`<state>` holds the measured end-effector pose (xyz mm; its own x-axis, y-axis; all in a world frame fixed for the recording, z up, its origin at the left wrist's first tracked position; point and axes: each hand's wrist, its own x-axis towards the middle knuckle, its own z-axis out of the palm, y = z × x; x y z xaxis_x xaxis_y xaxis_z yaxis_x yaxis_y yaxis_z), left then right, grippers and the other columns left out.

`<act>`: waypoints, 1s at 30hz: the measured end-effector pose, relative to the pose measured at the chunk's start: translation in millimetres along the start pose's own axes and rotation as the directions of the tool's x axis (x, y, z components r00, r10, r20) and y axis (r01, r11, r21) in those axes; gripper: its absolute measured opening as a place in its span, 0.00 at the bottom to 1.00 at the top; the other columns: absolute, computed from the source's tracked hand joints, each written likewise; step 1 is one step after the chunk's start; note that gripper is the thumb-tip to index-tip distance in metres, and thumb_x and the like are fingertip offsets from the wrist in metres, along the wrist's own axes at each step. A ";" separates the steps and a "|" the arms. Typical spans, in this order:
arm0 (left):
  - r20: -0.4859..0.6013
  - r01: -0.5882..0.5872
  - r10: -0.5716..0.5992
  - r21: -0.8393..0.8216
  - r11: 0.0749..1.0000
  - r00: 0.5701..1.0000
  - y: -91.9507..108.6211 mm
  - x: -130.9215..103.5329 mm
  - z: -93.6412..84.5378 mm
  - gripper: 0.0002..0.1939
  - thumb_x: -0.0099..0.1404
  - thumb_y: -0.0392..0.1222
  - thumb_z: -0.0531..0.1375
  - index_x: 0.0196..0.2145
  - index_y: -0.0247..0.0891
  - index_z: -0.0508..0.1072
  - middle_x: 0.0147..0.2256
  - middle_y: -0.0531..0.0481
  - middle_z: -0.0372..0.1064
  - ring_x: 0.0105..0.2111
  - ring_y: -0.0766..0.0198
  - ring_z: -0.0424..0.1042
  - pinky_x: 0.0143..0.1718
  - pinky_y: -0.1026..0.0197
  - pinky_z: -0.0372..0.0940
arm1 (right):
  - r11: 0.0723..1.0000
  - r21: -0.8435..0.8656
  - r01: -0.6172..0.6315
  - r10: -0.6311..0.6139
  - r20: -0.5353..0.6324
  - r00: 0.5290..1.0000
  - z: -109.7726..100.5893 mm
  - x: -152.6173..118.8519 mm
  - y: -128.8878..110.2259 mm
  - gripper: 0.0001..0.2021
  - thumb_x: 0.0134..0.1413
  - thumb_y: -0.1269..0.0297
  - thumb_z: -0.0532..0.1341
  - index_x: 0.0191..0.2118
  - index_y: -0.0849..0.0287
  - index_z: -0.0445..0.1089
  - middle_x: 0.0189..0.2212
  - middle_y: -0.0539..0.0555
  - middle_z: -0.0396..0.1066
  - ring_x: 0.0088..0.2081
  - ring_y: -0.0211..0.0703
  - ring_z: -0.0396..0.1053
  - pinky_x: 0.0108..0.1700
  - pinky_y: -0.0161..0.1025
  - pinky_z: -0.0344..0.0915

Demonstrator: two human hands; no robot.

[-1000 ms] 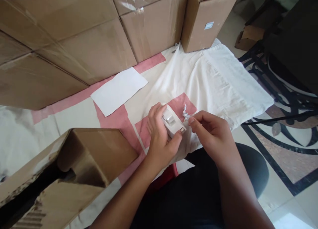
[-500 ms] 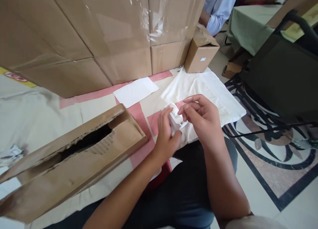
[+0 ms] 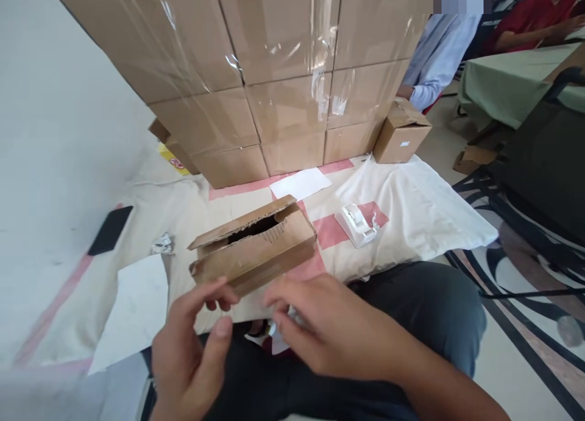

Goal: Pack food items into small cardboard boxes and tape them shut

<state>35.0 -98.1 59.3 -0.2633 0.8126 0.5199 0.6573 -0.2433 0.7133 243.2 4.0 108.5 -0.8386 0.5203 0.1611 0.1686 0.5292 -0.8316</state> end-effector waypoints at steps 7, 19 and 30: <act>0.100 -0.067 0.057 0.104 0.992 0.993 11.2 -7.2 -41.1 0.07 0.70 0.35 0.62 0.43 0.45 0.73 0.33 0.54 0.70 0.34 0.66 0.70 0.36 0.64 0.66 | 0.962 -0.188 0.198 -0.187 0.075 0.979 25.8 2.9 -10.3 0.09 0.68 0.70 0.55 0.50 0.57 0.68 0.35 0.49 0.77 0.33 0.38 0.73 0.33 0.33 0.59; 0.123 -0.159 0.131 0.247 0.956 0.984 12.8 -13.3 -35.6 0.13 0.69 0.35 0.64 0.50 0.44 0.72 0.34 0.54 0.70 0.31 0.69 0.68 0.32 0.67 0.66 | 0.958 -0.141 0.248 -0.236 0.101 0.967 38.2 5.8 5.1 0.11 0.67 0.76 0.54 0.47 0.58 0.71 0.40 0.52 0.79 0.40 0.39 0.77 0.42 0.31 0.66; 0.064 -0.353 0.354 0.352 0.867 0.933 0.6 -25.4 -24.5 0.11 0.65 0.23 0.64 0.40 0.37 0.74 0.32 0.51 0.75 0.32 0.69 0.74 0.37 0.67 0.69 | 0.972 -0.214 0.093 -0.079 0.071 0.994 57.2 21.4 26.0 0.12 0.71 0.65 0.55 0.53 0.54 0.73 0.44 0.52 0.82 0.43 0.45 0.80 0.44 0.36 0.66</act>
<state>24.8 -131.8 58.0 0.0322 0.7057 0.7078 0.9114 -0.3113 0.2689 200.0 -9.5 59.9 -0.8839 0.4280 0.1884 0.1972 0.7064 -0.6798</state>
